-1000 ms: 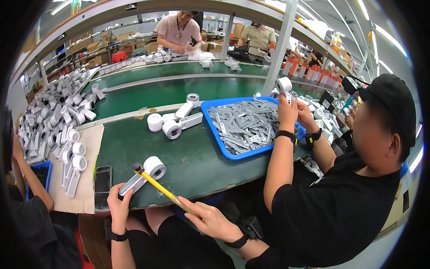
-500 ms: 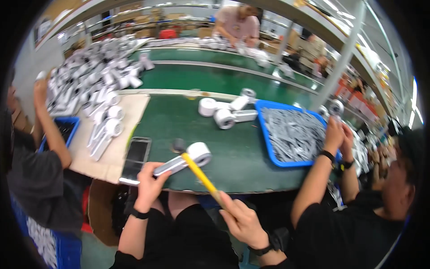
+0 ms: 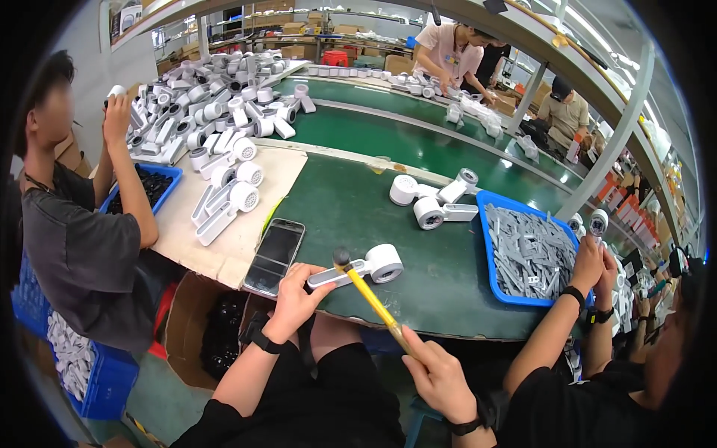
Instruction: Assemble plastic components of handheld fans using a mallet/hammer on a factory production line.
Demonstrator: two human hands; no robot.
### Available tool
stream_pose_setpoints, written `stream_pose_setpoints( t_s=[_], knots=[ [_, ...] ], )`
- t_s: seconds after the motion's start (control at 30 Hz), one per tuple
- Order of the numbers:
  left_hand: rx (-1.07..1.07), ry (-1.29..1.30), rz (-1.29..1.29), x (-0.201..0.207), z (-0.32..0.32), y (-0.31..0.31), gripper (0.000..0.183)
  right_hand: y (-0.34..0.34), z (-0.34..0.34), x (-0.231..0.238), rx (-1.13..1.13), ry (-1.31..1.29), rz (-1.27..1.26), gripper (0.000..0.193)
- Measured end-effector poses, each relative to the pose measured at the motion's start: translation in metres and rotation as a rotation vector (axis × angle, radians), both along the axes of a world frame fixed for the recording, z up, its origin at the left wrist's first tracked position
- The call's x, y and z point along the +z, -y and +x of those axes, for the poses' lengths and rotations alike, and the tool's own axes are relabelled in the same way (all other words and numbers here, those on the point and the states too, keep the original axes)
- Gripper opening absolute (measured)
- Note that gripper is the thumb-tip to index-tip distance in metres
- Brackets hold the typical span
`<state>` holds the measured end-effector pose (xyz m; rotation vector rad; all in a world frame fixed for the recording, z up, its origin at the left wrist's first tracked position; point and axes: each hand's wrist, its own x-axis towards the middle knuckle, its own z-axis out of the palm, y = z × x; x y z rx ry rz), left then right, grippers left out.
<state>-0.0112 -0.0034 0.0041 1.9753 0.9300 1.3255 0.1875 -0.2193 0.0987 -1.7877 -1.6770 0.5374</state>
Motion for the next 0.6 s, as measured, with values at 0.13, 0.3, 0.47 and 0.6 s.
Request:
stream_pose_setpoints(
  t_s=[0.13,0.3,0.47,0.6],
  knots=[
    [0.025,0.003,0.041,0.000,0.003,0.002,0.023,0.003,0.000,-0.010,0.010,-0.007,0.213,0.056],
    [0.030,-0.005,0.029,-0.002,0.010,0.007,0.024,-0.005,0.000,-0.004,0.031,0.061,0.062,0.055],
    [0.087,-0.026,0.120,-0.008,-0.001,0.016,0.029,-0.002,-0.004,-0.006,0.029,-0.003,0.047,0.056],
    [0.156,-0.081,0.106,-0.005,-0.002,0.020,0.029,0.001,-0.007,0.004,0.033,-0.014,0.170,0.056]
  ],
)
